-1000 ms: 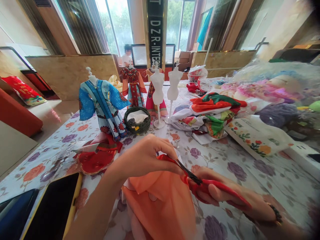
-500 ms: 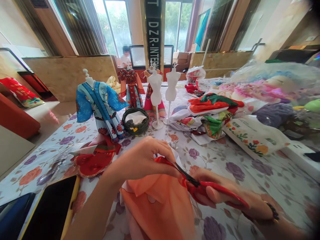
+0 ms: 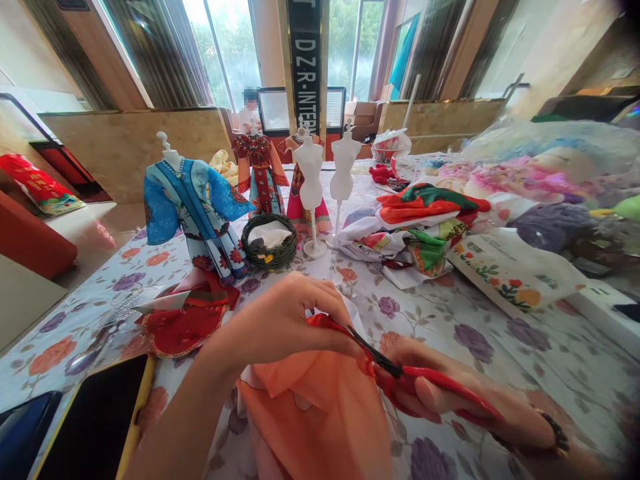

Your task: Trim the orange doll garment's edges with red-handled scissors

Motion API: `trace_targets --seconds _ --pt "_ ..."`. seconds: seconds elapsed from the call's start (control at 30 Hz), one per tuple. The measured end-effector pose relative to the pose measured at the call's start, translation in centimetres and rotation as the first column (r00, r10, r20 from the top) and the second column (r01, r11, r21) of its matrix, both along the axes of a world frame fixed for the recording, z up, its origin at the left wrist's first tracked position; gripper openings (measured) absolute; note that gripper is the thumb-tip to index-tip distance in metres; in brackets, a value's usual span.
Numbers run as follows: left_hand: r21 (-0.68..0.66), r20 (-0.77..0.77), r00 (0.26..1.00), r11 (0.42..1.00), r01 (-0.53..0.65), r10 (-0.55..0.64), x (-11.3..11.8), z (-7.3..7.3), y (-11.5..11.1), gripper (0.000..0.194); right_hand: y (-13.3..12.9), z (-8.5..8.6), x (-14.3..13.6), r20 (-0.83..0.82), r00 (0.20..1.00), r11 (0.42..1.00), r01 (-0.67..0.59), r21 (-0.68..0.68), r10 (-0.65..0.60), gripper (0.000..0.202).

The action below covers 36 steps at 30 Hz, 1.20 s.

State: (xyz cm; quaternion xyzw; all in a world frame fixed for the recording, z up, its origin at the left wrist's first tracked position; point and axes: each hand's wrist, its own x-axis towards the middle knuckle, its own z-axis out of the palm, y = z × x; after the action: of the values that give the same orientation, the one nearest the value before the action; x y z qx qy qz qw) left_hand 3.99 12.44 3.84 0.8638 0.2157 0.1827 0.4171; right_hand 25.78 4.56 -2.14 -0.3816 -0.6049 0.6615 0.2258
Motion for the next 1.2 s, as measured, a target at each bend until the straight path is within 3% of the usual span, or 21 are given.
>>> trace_targets --seconds 0.23,0.47,0.63,0.97,1.2 --pt "0.026 -0.001 1.0 1.0 -0.004 0.004 0.1 -0.1 0.2 0.013 0.8 -0.2 0.2 -0.085 0.995 0.998 -0.055 -0.016 0.053 0.052" --pt "-0.003 0.005 1.0 1.0 0.028 -0.028 0.1 -0.3 0.3 0.009 1.6 1.1 0.3 -0.024 0.995 0.994 -0.1 -0.051 0.099 0.05" --pt "-0.01 -0.027 0.999 0.999 0.036 -0.036 0.1 -0.2 0.4 0.012 2.0 1.8 0.6 0.023 0.978 0.977 -0.208 -0.052 0.209 0.055" --pt "-0.072 -0.015 1.0 0.997 0.026 -0.028 0.4 -0.3 0.2 0.011 1.9 0.8 1.0 0.011 0.98 0.98 -0.2 -0.003 0.2 0.062" --pt "-0.094 0.041 0.999 0.996 0.001 0.003 0.2 -0.8 0.3 0.009 0.7 0.8 0.6 -0.084 0.995 0.995 -0.053 0.081 0.06 0.059"
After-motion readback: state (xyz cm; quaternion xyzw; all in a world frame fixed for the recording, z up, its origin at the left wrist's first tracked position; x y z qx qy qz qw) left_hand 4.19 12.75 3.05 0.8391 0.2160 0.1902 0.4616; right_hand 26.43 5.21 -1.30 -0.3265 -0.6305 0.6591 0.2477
